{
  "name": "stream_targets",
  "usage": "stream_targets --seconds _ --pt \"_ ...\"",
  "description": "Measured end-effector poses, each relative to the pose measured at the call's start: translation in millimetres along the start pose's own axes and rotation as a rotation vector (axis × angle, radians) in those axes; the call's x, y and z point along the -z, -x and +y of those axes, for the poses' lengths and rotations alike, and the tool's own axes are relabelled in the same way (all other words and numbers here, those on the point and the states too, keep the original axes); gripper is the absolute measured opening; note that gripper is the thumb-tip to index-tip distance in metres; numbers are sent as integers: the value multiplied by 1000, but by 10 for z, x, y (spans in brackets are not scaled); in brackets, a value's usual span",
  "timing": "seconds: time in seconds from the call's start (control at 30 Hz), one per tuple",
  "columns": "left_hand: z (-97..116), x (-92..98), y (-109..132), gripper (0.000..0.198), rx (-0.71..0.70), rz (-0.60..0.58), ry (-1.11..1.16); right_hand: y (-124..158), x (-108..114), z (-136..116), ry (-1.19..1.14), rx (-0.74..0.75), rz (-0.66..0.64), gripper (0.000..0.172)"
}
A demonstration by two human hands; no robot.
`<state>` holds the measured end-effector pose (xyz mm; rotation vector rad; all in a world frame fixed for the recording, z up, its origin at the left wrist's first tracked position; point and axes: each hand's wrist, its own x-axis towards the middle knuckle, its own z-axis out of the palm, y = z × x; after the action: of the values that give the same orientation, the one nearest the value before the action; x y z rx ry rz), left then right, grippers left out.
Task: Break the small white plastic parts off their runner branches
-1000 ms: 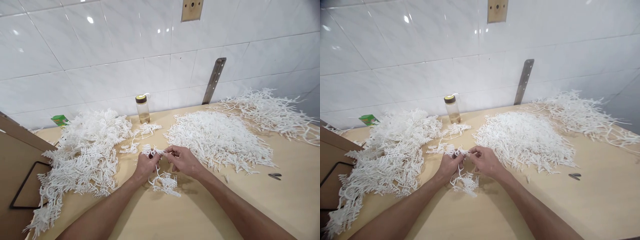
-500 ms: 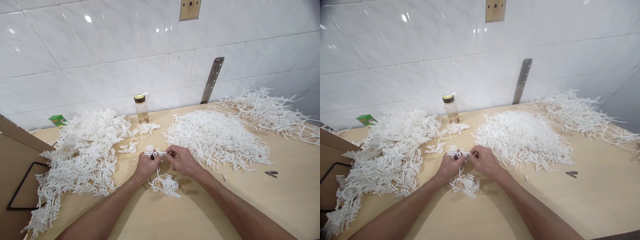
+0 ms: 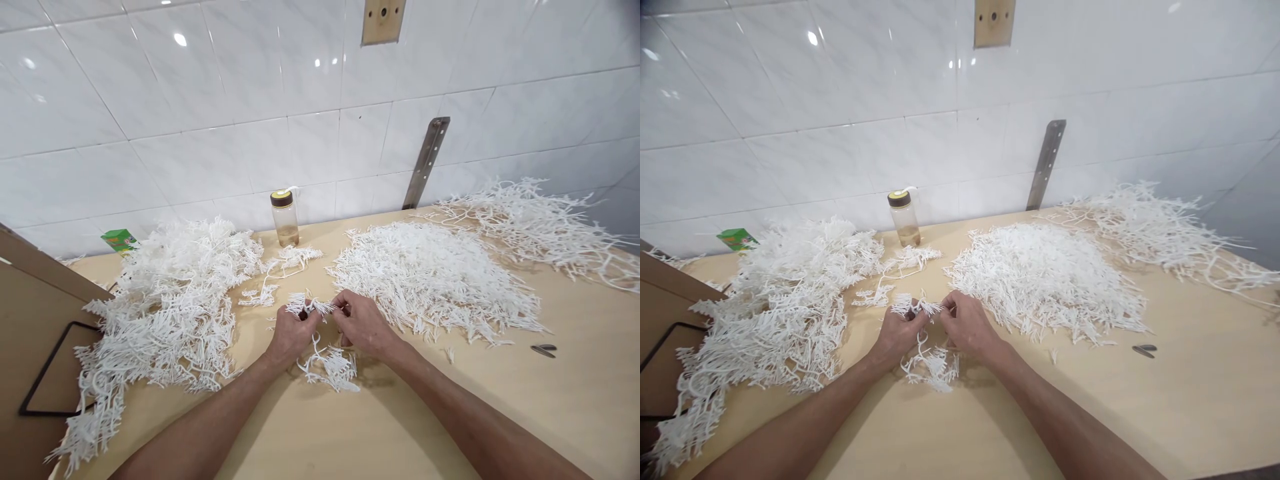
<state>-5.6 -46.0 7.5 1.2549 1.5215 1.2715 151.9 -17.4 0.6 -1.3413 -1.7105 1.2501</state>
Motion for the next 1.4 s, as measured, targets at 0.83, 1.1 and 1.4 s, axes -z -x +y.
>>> stream_targets --seconds 0.83,1.1,1.4 --pt "-90 -11 9 16 -37 -19 113 -54 -10 27 -58 -124 87 1" --pt "-53 4 -14 22 -32 -103 27 -99 158 81 -29 -16 262 12" --pt "-49 17 -11 27 -39 -183 -59 -19 186 -8 -28 70 -115 41"
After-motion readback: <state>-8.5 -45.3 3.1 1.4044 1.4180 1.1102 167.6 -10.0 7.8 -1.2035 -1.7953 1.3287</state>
